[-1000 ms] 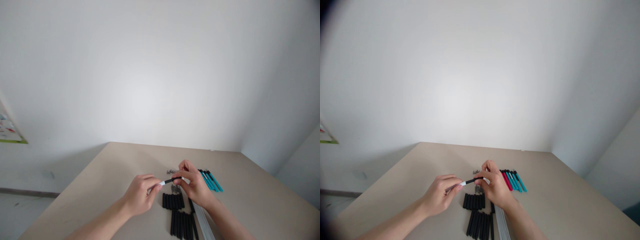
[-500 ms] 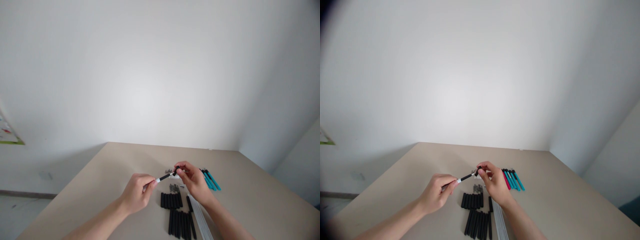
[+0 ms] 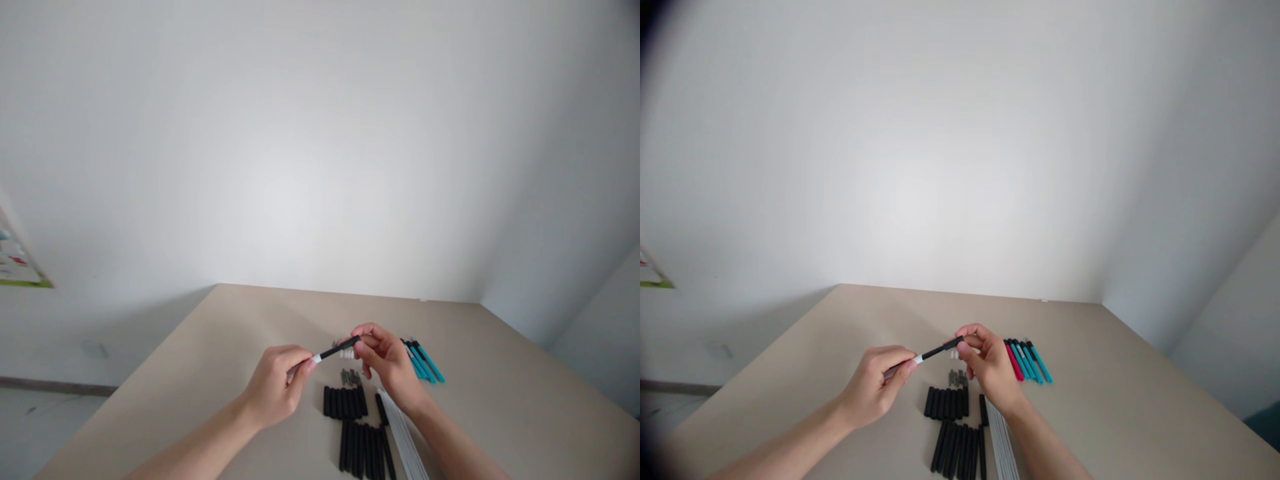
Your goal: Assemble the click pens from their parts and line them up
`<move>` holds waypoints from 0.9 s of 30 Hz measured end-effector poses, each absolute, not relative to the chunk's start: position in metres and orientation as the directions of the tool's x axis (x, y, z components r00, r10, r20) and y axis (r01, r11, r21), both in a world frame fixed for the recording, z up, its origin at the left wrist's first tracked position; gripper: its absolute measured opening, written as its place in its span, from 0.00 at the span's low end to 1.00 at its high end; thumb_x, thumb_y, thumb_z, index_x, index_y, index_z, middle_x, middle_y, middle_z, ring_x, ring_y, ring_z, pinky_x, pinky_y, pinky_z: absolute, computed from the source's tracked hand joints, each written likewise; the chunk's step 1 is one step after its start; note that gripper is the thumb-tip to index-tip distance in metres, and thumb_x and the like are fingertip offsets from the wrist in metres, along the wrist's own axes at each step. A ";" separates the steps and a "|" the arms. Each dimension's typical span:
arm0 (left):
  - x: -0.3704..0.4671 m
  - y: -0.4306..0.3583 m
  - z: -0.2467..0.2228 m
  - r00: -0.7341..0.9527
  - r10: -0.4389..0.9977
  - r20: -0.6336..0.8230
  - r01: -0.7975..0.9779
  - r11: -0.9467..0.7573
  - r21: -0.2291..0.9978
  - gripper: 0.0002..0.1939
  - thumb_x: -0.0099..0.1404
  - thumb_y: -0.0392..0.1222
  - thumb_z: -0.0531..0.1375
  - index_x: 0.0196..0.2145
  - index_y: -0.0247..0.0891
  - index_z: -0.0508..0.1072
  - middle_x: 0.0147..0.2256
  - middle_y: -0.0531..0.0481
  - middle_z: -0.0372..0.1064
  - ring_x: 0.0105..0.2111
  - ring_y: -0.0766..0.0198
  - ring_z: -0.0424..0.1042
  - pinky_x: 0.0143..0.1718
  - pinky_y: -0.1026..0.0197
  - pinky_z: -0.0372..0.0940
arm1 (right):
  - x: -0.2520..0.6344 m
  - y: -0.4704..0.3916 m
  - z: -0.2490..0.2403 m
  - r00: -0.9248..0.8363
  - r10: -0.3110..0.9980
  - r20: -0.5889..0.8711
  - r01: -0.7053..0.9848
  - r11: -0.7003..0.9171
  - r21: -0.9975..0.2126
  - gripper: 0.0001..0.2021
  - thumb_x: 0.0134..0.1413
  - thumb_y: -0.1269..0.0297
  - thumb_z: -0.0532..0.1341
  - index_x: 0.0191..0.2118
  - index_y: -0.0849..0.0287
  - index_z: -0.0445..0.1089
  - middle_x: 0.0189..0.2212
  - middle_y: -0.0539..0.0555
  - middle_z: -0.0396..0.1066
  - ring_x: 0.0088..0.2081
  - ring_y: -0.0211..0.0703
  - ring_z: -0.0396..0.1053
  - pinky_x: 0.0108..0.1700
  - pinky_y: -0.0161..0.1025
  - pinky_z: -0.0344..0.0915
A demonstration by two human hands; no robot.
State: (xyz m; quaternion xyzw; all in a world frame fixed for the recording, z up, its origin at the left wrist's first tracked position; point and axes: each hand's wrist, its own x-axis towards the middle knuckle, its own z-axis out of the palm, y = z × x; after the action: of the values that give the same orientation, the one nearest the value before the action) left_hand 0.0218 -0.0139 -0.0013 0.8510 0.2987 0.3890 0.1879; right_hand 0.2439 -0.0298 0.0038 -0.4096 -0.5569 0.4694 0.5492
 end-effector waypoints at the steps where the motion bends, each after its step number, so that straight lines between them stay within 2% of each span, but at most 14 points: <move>1: 0.022 -0.014 -0.001 0.514 0.657 0.552 0.364 -0.750 0.553 0.15 0.69 0.41 0.50 0.26 0.35 0.69 0.21 0.52 0.61 0.21 0.69 0.58 0.22 0.67 0.50 | 0.244 -0.030 0.003 -0.064 0.972 0.224 -0.055 0.221 -0.974 0.17 0.48 0.51 0.66 0.37 0.59 0.67 0.27 0.53 0.70 0.24 0.35 0.61 0.20 0.30 0.58; 7: 0.022 -0.015 -0.001 0.501 0.662 0.558 0.363 -0.745 0.559 0.11 0.67 0.39 0.53 0.31 0.35 0.72 0.23 0.51 0.65 0.22 0.69 0.61 0.22 0.67 0.52 | 0.244 -0.032 0.001 -0.109 0.974 0.201 0.086 0.211 -0.974 0.17 0.50 0.52 0.65 0.38 0.60 0.70 0.30 0.52 0.71 0.19 0.29 0.55 0.21 0.30 0.54; 13: 0.024 -0.017 0.002 0.535 0.630 0.563 0.351 -0.772 0.530 0.11 0.66 0.39 0.53 0.29 0.35 0.72 0.22 0.52 0.62 0.22 0.69 0.60 0.24 0.66 0.52 | 0.239 -0.037 0.004 -0.171 0.954 0.245 0.289 0.286 -0.914 0.13 0.52 0.55 0.63 0.35 0.60 0.73 0.27 0.51 0.71 0.25 0.36 0.63 0.27 0.34 0.57; 18: 0.023 -0.018 0.002 0.566 0.610 0.554 0.345 -0.786 0.513 0.11 0.66 0.38 0.52 0.28 0.35 0.71 0.22 0.52 0.61 0.22 0.68 0.60 0.24 0.66 0.51 | 0.241 -0.038 0.004 -0.213 0.933 0.289 0.434 0.355 -0.828 0.09 0.54 0.59 0.61 0.34 0.59 0.75 0.27 0.52 0.73 0.27 0.39 0.65 0.28 0.35 0.58; 27: 0.025 -0.019 -0.001 0.604 0.574 0.554 0.342 -0.814 0.470 0.13 0.67 0.37 0.50 0.25 0.36 0.67 0.21 0.52 0.58 0.23 0.67 0.59 0.25 0.64 0.49 | 0.242 -0.040 0.006 -0.266 0.903 0.337 0.493 0.428 -0.757 0.04 0.53 0.66 0.62 0.30 0.59 0.74 0.24 0.51 0.72 0.27 0.40 0.67 0.29 0.35 0.58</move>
State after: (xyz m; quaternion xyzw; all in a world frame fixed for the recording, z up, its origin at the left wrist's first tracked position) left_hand 0.0246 -0.0189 -0.0008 0.8810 0.2600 0.3614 0.1600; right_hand 0.2417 -0.0398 0.0061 -0.4651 -0.7506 0.2640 0.3880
